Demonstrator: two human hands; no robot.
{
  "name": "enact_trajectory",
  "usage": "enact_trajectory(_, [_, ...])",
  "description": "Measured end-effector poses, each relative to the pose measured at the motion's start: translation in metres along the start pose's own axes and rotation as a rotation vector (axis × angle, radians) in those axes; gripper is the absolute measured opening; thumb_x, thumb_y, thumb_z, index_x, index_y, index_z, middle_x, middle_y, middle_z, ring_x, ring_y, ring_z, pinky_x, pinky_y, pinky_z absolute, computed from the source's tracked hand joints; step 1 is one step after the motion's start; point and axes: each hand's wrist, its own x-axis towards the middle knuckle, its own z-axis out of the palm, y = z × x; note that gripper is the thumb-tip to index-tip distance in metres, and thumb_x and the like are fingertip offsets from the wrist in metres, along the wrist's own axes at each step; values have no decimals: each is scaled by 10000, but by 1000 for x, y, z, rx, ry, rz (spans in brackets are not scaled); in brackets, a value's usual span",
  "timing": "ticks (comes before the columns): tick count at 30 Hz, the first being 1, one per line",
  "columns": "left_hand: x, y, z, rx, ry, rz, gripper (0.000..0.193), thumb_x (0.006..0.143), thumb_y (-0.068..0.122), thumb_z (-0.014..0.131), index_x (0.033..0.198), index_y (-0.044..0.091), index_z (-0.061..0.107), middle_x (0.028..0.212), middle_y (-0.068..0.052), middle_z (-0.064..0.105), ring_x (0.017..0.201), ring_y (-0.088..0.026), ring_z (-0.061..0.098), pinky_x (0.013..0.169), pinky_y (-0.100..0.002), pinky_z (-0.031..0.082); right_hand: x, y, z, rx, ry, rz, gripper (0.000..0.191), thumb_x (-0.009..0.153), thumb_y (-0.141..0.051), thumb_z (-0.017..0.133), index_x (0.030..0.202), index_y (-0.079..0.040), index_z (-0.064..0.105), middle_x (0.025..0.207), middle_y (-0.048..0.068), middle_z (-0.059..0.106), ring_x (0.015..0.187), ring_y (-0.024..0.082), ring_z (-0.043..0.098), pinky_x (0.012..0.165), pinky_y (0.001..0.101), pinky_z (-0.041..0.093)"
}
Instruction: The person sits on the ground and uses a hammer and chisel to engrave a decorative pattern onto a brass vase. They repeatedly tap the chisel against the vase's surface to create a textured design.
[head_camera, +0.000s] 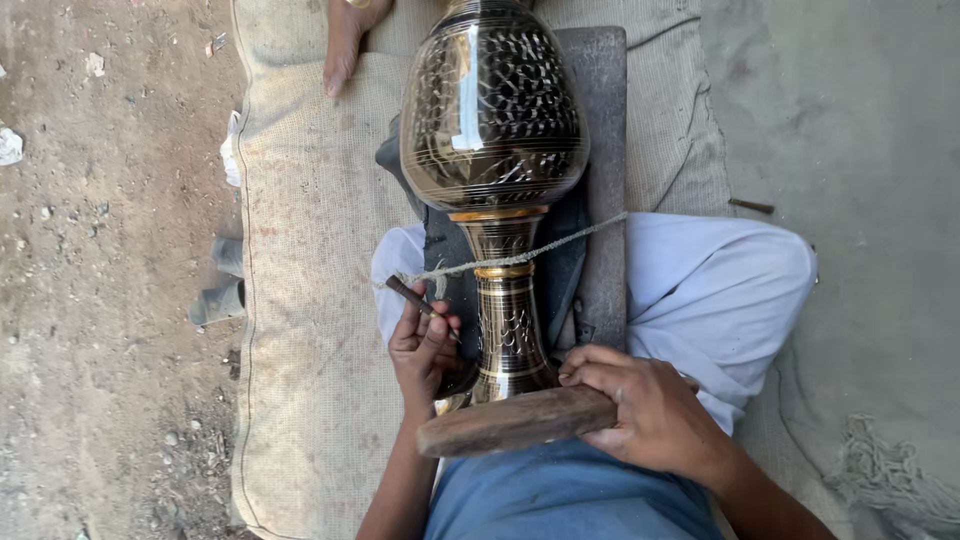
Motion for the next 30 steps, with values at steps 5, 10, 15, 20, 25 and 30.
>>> enact_trajectory(5, [-25,25,-1,14,-42,61,600,903,-19,762,1456,-63,533,1091,-134,734,900,-185,729,829,-299,604,20,25,15,247,30,-179,410,649,-71,790,1056,-48,750,1132,71,712,960,190,766,826,313,630])
enact_trajectory(10, [3,48,3,228,-102,39,582,871,-28,781,1413,-76,574,1062,-136,748,878,-195,746,821,-319,624,30,41,29,258,143,-382,461,682,-86,867,1114,-38,715,1107,81,717,953,186,764,823,308,627])
enact_trajectory(15, [52,73,32,227,-150,184,562,918,-49,754,1445,-75,559,1108,-149,757,953,-197,756,850,-313,626,22,45,29,213,205,-409,412,672,-57,822,1062,-17,694,1120,93,715,968,203,763,821,317,623])
enact_trajectory(20, [76,95,82,292,-194,282,554,931,-78,756,1448,-73,559,1122,-152,755,944,-191,754,854,-299,625,13,38,26,291,241,-428,313,662,-34,811,924,-39,641,1100,102,709,977,227,767,814,319,623])
enact_trajectory(25, [91,104,130,311,-241,341,535,964,-73,754,1461,-68,558,1150,-171,754,950,-193,768,893,-325,654,14,50,13,304,180,-445,362,672,-75,863,977,-33,673,1068,79,746,911,176,760,763,310,626])
enact_trajectory(30, [107,99,178,505,-421,493,407,1010,-29,786,1388,6,636,1159,-145,767,919,-161,773,849,-311,684,28,84,-30,653,260,-130,409,711,-140,938,1058,-60,738,782,47,669,677,115,627,624,287,522])
